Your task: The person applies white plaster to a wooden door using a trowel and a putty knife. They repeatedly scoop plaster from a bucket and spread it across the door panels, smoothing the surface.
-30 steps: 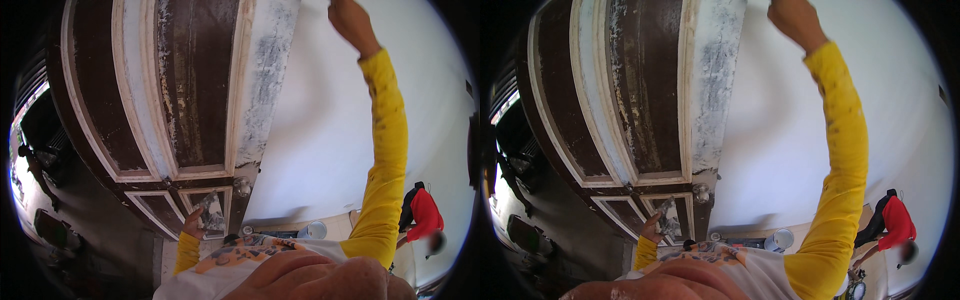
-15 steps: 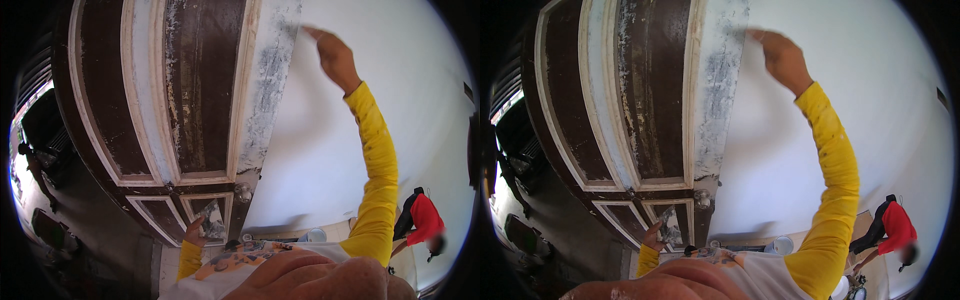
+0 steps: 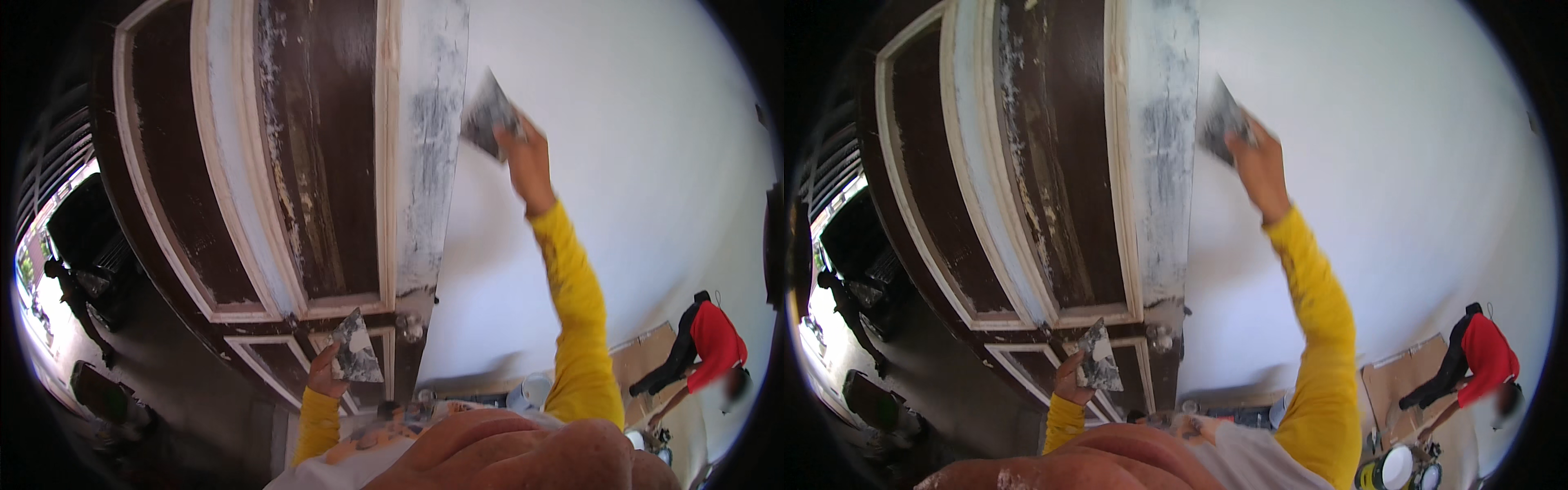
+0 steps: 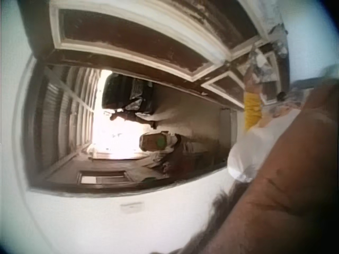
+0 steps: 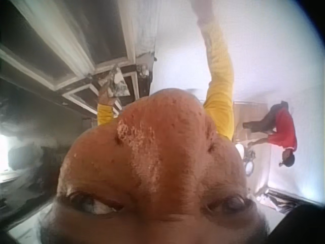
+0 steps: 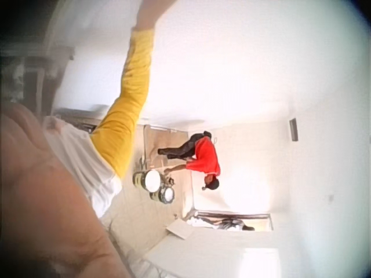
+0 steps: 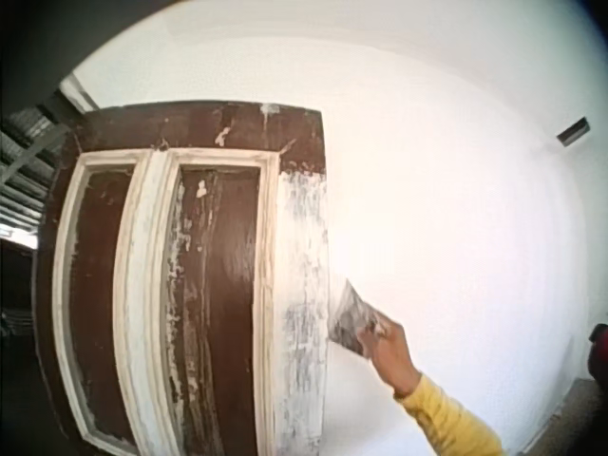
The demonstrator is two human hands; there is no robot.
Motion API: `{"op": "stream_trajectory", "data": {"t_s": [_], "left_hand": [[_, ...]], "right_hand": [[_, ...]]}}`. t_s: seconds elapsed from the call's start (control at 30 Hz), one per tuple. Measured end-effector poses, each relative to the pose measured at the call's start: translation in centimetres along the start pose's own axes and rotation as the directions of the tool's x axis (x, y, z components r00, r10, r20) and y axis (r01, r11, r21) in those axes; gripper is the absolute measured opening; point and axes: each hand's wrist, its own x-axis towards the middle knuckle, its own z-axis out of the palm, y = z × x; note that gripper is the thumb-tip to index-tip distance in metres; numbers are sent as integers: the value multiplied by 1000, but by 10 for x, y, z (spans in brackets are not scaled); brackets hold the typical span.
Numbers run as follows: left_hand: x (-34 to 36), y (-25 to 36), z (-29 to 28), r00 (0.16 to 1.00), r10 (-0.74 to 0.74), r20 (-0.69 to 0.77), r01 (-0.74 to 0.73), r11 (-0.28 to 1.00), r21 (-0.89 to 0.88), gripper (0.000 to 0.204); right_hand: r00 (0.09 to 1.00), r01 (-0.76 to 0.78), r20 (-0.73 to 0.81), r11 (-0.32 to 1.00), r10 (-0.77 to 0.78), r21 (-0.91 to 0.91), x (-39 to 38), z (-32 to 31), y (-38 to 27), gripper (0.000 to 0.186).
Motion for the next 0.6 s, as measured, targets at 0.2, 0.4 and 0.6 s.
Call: {"op": "stream_trajectory", "data": {"t_s": [0.2, 0.4, 0.6], "left_hand": [[44, 64, 80, 960, 237, 150, -274, 908, 316, 40], [81, 111, 190, 145, 132, 980, -669, -717, 196, 53], [71, 82, 248, 681, 432, 591, -684, 89, 724, 32]], "right_hand": [[985, 168, 8, 979, -170, 119, -100, -4, -21, 45], [890, 455, 187, 838, -415, -303, -140, 20, -42, 52], [879, 476, 184, 776, -441, -414, -155, 50, -42, 57]]}}
